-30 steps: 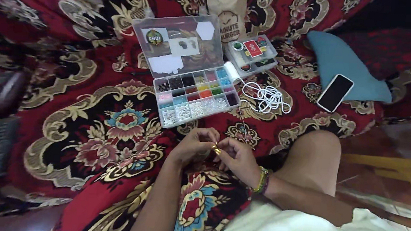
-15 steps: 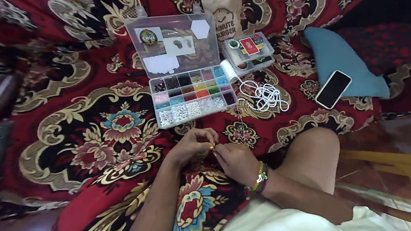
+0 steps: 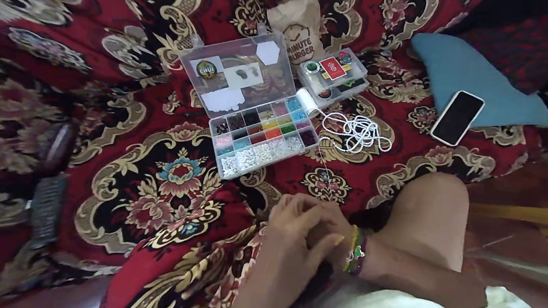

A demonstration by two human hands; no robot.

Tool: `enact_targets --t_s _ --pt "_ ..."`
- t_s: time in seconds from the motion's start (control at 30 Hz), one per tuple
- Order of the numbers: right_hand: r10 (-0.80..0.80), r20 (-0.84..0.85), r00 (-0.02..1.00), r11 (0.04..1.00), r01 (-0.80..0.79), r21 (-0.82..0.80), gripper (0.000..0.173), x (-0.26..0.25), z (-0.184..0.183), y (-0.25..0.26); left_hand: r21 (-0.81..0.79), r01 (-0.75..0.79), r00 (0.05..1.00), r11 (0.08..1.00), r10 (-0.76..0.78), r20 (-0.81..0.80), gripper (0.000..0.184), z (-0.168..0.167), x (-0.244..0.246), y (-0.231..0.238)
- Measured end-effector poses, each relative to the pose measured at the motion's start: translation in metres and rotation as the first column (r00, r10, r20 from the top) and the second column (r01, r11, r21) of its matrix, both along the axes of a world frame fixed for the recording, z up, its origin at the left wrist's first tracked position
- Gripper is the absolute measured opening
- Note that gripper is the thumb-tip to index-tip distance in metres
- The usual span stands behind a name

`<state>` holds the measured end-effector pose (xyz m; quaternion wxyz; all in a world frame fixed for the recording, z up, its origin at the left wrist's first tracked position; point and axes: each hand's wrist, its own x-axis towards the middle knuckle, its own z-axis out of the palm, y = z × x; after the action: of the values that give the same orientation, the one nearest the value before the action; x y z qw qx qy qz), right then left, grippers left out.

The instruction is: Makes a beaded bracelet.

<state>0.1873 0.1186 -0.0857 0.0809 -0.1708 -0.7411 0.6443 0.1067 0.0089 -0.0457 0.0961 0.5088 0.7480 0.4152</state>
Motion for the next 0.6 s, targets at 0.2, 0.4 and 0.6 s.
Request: enact_targets --t_s 0.2,0.4,0.6 --pt "0.089 0.056 0.994 0.996 -0.09 0.009 0.016 0.029 0.075 0.032 -0.099 -0.029 0.991 0.995 0.016 -0.135 0.021 0.004 0.032 0.019" --pt "0.237 -0.05 0.97 0.955 -0.242 -0.169 0.018 0.064 0.003 0.053 -0.19 -0.062 0.968 0.98 0.013 -0.25 0.026 0.003 0.047 0.042" --pt "0.163 0.316 0.935 0.979 -0.114 -0.169 0.029 0.035 0.066 0.068 -0.227 -0.058 0.97 0.972 0.001 -0.242 0.035 0.004 0.057 0.059"
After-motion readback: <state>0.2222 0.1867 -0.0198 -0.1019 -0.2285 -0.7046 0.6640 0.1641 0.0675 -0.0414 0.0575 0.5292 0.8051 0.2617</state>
